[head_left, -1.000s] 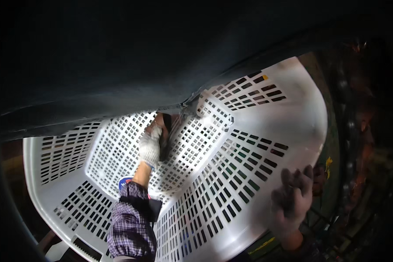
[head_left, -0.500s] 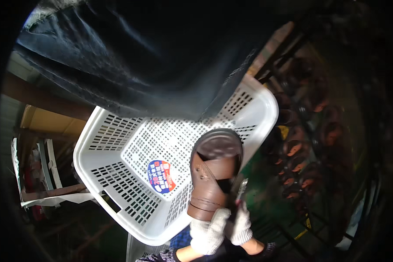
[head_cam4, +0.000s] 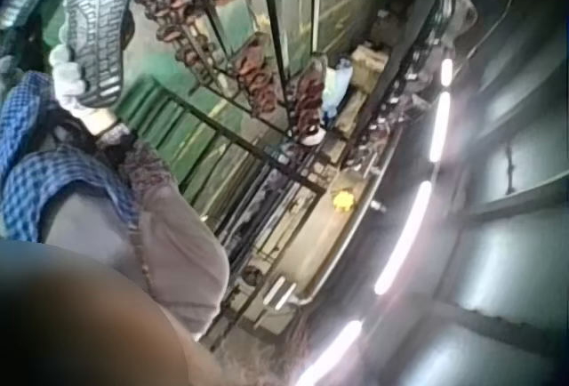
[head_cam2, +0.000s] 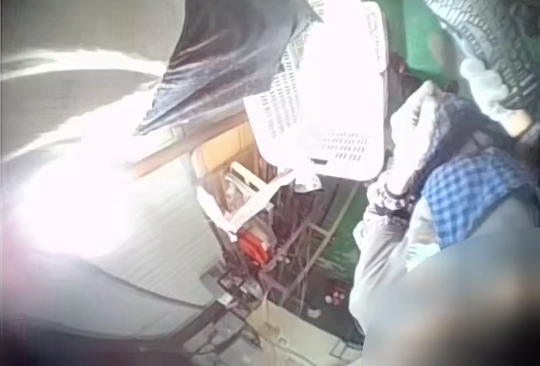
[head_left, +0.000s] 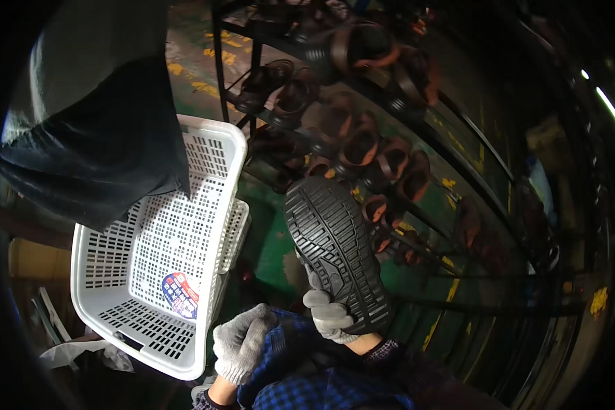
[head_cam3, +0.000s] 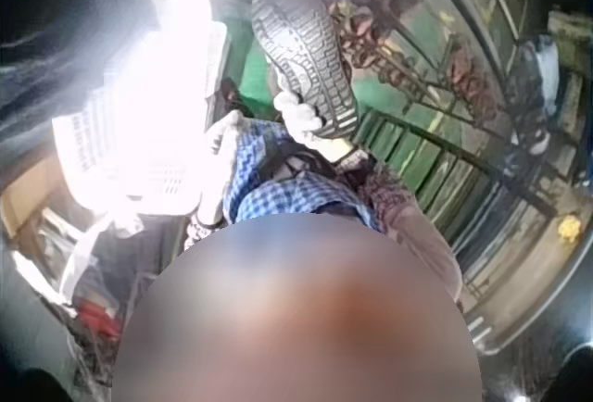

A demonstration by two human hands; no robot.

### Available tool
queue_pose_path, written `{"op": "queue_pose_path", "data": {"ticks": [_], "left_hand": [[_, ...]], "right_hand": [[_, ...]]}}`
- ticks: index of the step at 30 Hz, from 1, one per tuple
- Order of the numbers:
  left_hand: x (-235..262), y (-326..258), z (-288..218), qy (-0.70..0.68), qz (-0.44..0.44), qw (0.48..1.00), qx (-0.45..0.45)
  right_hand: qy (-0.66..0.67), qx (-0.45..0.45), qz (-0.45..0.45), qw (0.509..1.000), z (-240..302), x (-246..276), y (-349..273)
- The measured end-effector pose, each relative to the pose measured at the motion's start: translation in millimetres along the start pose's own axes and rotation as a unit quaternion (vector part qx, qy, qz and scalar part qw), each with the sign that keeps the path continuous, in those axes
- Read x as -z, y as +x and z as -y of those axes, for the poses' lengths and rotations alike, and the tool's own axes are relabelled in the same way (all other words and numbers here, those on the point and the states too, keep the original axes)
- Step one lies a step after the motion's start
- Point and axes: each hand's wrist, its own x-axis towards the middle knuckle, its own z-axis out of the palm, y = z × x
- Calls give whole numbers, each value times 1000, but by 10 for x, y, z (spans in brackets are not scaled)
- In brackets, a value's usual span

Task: The worker is trimming excess material or threads from sandals using pliers and then placing them on a drying or storage rack in a factory setting.

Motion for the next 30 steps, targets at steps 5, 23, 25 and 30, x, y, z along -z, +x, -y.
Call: {"op": "queue_pose_path", "data": {"ticks": [5, 23, 25, 30], "left_hand": [[-177, 73, 58, 9, 84, 996, 1], [-598, 1111, -384, -618, 253, 715, 208], [-549, 1279, -243, -571, 247, 767, 158], [-835, 1384, -178, -523, 160, 811, 208]], "right_hand": [[-22, -10, 18, 1000, 5, -181, -127], [-952, 87, -211, 206, -164, -970, 96], [-951, 106, -151, 247, -252, -803, 23], [-757, 362, -348, 418, -43, -815, -165]]}}
